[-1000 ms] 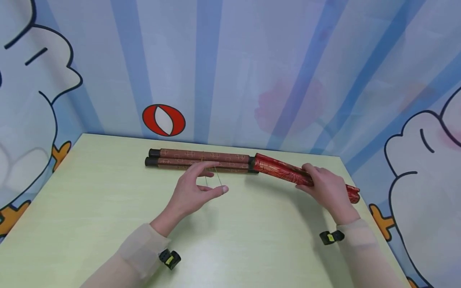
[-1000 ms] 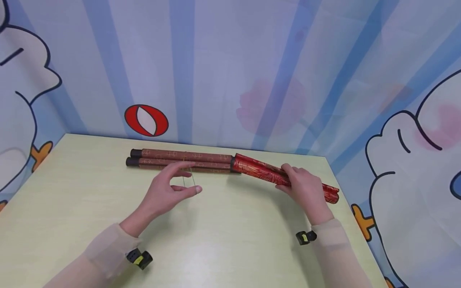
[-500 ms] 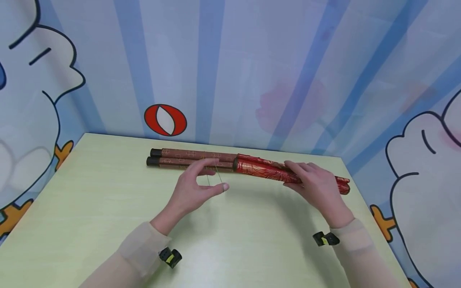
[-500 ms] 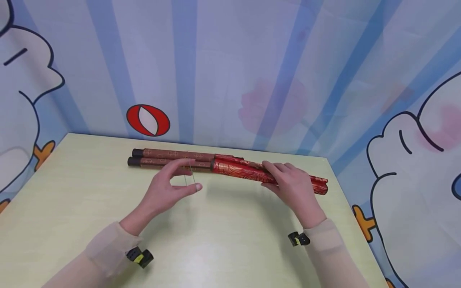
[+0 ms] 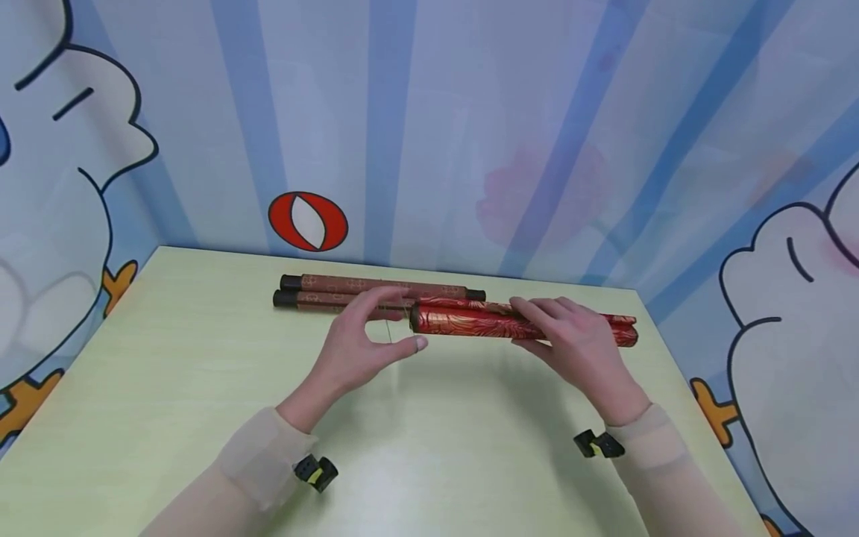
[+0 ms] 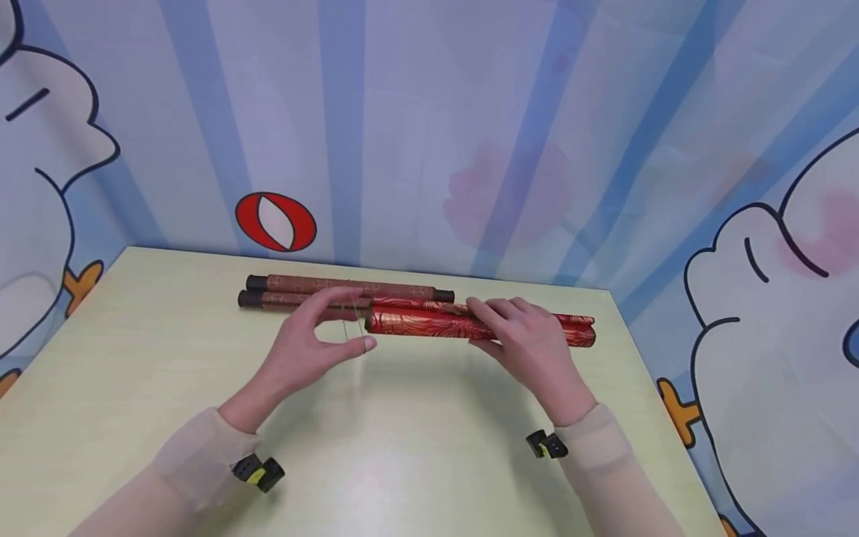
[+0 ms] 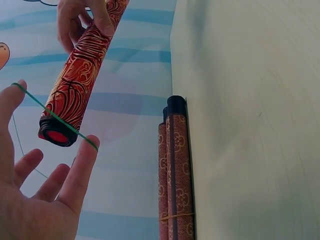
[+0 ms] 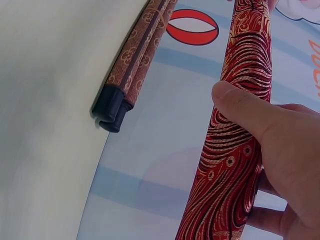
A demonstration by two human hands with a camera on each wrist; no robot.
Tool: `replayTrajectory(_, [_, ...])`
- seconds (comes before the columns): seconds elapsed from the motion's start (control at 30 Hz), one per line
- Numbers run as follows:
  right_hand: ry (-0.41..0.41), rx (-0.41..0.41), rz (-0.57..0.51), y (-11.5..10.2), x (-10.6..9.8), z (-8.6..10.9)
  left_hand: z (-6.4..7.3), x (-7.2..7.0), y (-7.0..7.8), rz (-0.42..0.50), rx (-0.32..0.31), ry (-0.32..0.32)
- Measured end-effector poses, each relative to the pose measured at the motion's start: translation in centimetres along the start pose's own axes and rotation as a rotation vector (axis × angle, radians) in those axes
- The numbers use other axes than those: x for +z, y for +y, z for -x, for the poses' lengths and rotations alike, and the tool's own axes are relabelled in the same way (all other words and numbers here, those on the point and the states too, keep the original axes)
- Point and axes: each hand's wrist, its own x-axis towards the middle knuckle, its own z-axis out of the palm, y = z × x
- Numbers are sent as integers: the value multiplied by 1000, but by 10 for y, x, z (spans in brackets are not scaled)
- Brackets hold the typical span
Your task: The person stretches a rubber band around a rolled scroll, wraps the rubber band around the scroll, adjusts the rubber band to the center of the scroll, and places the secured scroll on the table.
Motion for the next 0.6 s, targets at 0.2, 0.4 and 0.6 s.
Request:
replayTrajectory(0.2, [15,-25,-30,-7,0,-4,0,0,3,-33,25,-10])
replayTrajectory(0.4, [37,-48,-49,-13,1,-8,2,1,5,-29,40,-24])
replayTrajectory(0.6, [56,-56,-60,-17,2,-10,3,2,4,-1,38,-30])
